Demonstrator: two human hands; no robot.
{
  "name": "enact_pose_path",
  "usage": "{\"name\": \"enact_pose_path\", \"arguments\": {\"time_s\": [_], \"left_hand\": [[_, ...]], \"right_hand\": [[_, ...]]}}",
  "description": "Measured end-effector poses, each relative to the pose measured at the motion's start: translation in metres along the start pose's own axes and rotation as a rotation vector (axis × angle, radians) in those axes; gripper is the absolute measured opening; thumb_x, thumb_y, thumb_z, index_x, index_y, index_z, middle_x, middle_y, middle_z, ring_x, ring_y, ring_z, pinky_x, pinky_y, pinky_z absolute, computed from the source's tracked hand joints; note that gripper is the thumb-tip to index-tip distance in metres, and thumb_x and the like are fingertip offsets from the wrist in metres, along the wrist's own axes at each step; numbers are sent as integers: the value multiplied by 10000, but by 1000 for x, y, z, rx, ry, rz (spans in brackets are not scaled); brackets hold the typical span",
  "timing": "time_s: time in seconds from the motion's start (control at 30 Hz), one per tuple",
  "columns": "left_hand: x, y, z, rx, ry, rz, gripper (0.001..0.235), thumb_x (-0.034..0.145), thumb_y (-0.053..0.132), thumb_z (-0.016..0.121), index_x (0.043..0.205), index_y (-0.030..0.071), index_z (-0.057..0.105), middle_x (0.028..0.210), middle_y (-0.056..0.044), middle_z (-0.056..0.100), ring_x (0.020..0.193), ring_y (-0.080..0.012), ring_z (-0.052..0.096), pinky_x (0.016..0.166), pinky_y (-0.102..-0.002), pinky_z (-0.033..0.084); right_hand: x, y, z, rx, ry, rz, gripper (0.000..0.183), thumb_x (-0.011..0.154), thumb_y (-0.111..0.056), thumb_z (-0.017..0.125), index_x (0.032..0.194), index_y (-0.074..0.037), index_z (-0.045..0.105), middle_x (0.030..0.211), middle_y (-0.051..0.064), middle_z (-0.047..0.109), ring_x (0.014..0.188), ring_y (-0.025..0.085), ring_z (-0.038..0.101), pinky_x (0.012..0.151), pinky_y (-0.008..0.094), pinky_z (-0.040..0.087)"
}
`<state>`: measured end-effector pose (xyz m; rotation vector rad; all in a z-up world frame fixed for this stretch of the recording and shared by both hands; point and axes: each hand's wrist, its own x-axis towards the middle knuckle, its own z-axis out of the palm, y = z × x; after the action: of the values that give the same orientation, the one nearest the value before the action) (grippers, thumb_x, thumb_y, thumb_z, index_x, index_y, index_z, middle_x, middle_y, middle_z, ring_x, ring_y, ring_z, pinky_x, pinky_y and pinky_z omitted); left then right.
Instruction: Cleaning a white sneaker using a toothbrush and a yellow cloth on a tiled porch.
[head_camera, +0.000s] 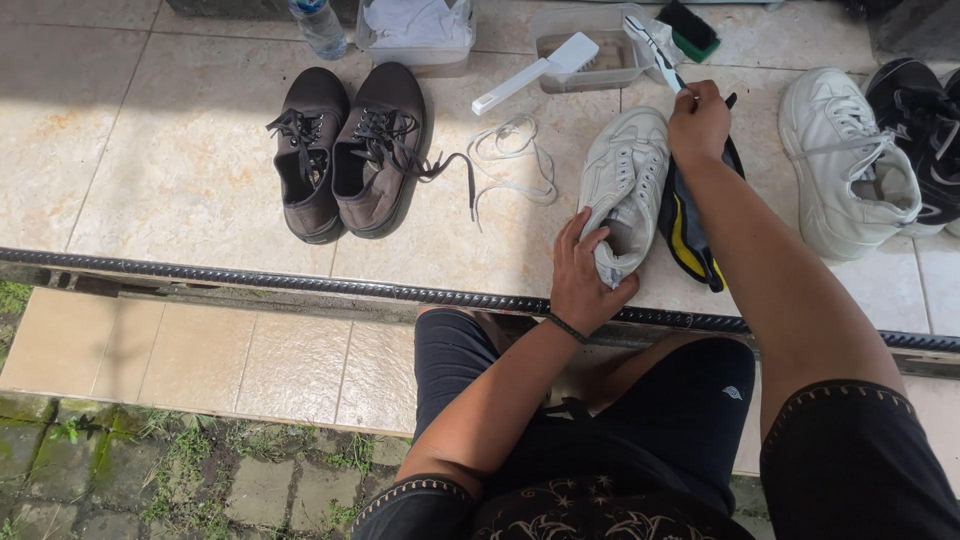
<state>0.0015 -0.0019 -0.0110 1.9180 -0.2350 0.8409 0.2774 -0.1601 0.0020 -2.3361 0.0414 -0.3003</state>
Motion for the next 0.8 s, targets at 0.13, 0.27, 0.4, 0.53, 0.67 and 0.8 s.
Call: {"name": "enact_pose_path", "arguments": {"time_s": [0.13, 0.27, 0.4, 0.53, 0.67, 0.8], "left_hand": [[0, 4, 1, 41, 56, -39, 846, 775, 534, 812, 1403, 207, 349, 1611, -254, 278, 1515, -430, 349, 1157, -636, 415], [-5, 9, 4, 67, 111, -165, 982, 744, 587, 797, 1466, 168, 280, 1474, -191, 354, 1406, -397, 375, 1070, -628, 489], [1, 7, 0, -12, 74, -183, 841, 784, 487, 833, 1417, 147, 397, 1371, -156, 419, 1285, -388, 462, 1058, -562, 434], [7, 9, -5, -73, 97, -150, 756, 819, 422, 853, 1383, 141, 435, 1342, -147, 446, 1190, -383, 505, 1003, -521, 385], [21, 4, -10, -145, 41, -162, 616, 876, 387, 834, 1339, 201, 473, 1395, -133, 412, 1239, -425, 469, 1053, -564, 362], [45, -14, -11, -196, -85, -290, 687, 738, 470, 915, 1232, 212, 514, 1456, -123, 433, 1329, -435, 470, 1125, -568, 348]], "right_hand": [[-17, -16, -13, 64, -46, 82, 183, 1034, -216, 547, 1114, -149, 697, 956, 23, 706, 853, 200, 640, 697, 369, 503], [-65, -50, -45, 370, 9, 167, 226, 1048, -215, 591, 1236, -119, 670, 871, -38, 650, 672, 67, 635, 645, 217, 608], [-127, -51, -75, 915, -76, 239, 239, 1065, -197, 610, 1259, -68, 663, 862, 16, 664, 735, 95, 665, 715, 214, 609], [-190, -23, -92, 1176, -125, 271, 291, 1086, -223, 586, 1310, -44, 635, 899, 59, 653, 830, 129, 692, 825, 245, 627], [-227, 21, -96, 1259, -108, 269, 276, 1072, -209, 610, 1313, -75, 623, 890, 66, 656, 862, 132, 719, 844, 238, 633], [-245, 42, -100, 1369, -108, 326, 290, 1061, -236, 606, 1300, -72, 621, 903, 90, 671, 850, 174, 724, 838, 273, 637]]}}
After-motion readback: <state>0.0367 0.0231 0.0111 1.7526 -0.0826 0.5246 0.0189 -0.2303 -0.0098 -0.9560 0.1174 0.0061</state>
